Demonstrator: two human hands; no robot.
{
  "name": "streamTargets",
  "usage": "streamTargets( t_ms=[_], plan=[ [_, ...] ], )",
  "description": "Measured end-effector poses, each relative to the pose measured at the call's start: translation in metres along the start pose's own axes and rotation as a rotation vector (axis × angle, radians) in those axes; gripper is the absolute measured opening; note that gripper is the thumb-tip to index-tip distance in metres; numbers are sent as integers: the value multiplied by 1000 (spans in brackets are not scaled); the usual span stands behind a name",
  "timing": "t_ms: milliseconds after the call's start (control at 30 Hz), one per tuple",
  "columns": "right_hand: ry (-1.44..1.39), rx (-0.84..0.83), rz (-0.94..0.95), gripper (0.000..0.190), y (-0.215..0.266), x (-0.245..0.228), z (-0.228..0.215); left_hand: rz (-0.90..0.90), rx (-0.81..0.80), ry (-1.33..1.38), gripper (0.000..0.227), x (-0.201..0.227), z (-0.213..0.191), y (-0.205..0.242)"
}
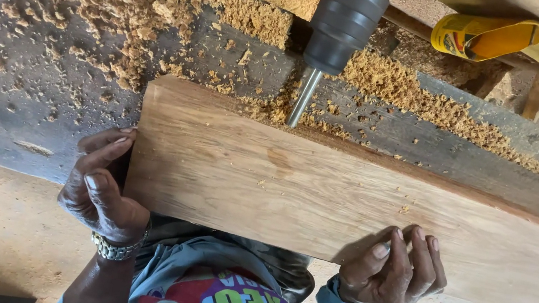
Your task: Milling a slot into a wooden plank using a power tool.
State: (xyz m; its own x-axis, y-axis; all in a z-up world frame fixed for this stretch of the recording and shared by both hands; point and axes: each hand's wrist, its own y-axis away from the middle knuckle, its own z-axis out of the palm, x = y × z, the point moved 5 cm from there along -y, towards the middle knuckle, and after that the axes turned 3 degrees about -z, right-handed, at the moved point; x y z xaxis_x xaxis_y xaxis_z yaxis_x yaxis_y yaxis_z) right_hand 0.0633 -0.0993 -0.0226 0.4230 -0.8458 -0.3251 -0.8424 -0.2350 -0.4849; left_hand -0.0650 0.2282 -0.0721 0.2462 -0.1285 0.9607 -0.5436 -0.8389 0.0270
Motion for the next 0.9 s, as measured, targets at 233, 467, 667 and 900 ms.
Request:
streamTargets(
  t_ms=[233,467,667,900],
  plan=[
    [45,-7,-15,27,-7,-4,0,-2,2,29,57,-3,1,-1],
    [38,-42,9,28,-9,-4,1,10,-8,29,54,-1,4,-4],
    [37,-32,-7,27,-11,-2,2,17,-8,16,54,1,7,-9],
    [42,-57,-13,26,-15,-1,4,11,-24,21,54,0,9,-11]
  ],
)
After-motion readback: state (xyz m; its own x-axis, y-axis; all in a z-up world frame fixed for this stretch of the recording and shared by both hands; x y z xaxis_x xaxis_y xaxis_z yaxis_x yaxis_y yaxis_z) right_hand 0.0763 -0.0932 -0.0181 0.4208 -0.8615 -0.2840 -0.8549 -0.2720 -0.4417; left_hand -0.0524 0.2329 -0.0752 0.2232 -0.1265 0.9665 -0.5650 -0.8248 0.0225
